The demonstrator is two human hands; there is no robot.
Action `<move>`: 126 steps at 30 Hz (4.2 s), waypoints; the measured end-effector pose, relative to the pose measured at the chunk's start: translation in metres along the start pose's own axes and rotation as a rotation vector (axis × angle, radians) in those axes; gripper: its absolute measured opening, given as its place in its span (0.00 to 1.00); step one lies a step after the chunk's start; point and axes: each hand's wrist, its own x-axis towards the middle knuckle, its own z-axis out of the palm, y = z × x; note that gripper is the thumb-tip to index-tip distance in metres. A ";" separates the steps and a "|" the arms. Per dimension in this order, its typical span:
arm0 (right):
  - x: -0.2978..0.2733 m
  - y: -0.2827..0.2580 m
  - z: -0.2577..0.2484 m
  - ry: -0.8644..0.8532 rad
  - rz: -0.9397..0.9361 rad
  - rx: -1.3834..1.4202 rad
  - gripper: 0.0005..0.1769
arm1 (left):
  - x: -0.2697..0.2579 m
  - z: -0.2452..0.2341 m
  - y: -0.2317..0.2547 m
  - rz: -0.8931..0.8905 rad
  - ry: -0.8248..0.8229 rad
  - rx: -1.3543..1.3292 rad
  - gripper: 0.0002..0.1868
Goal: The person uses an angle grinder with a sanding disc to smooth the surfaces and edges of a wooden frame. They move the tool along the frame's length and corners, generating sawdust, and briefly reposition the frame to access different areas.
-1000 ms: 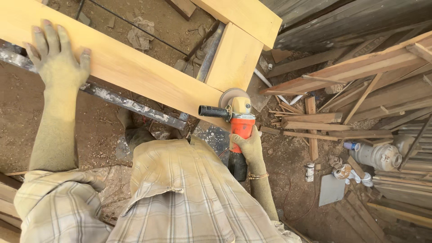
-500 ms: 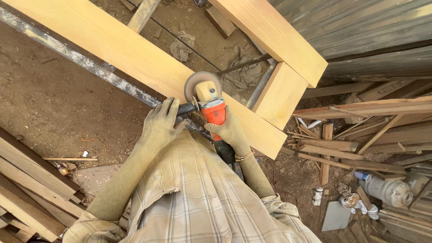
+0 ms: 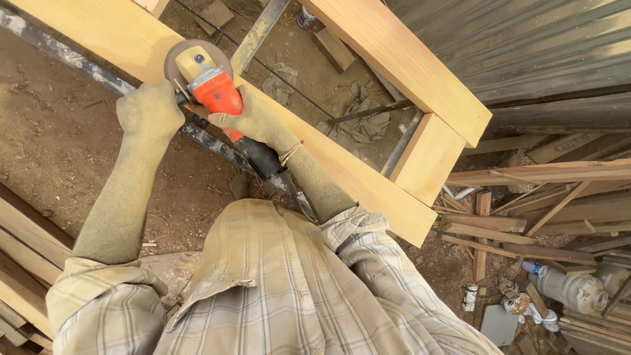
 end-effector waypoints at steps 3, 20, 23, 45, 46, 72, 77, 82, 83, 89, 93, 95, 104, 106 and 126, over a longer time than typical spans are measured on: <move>0.007 0.006 -0.002 -0.068 0.053 0.048 0.43 | 0.009 -0.002 -0.023 -0.047 0.027 0.012 0.11; -0.174 0.039 -0.055 0.091 0.347 -0.001 0.29 | -0.056 0.011 0.112 0.273 -0.085 -0.022 0.07; -0.224 0.057 -0.065 0.175 0.280 0.181 0.28 | -0.074 0.019 0.149 0.364 -0.094 -0.027 0.07; -0.482 0.165 -0.114 0.558 0.525 0.572 0.27 | -0.181 0.069 0.405 0.802 -0.353 -0.015 0.08; -0.491 0.169 -0.117 0.568 0.540 0.560 0.26 | -0.185 0.071 0.417 0.811 -0.398 -0.013 0.08; -0.498 0.168 0.001 0.931 0.413 0.687 0.22 | -0.198 0.069 0.401 1.159 -0.250 0.025 0.08; -0.388 0.125 0.022 0.607 0.505 0.271 0.28 | -0.143 0.040 0.252 0.798 -0.270 0.142 0.12; -0.292 0.073 0.046 0.355 0.378 0.190 0.35 | -0.123 0.027 0.108 0.623 -0.081 0.142 0.09; -0.276 0.063 0.048 0.312 0.370 0.158 0.35 | -0.121 0.024 0.088 0.577 -0.077 0.123 0.08; -0.280 0.042 0.022 0.203 0.420 0.052 0.36 | -0.144 0.026 0.093 0.476 -0.113 -0.012 0.07; -0.352 0.057 -0.010 0.274 0.504 0.042 0.34 | -0.163 0.038 0.164 0.541 -0.226 -0.013 0.15; -0.388 0.067 -0.024 0.352 0.559 0.035 0.33 | -0.174 0.047 0.211 0.604 -0.283 -0.025 0.23; -0.574 0.138 -0.044 0.602 0.778 0.201 0.30 | -0.266 0.093 0.402 1.056 -0.386 -0.046 0.11; -0.612 0.151 -0.043 0.720 0.785 0.336 0.30 | -0.287 0.105 0.438 1.151 -0.391 -0.073 0.11; -0.717 0.199 -0.110 1.446 0.202 0.677 0.26 | -0.201 0.132 0.479 0.886 0.249 -0.139 0.44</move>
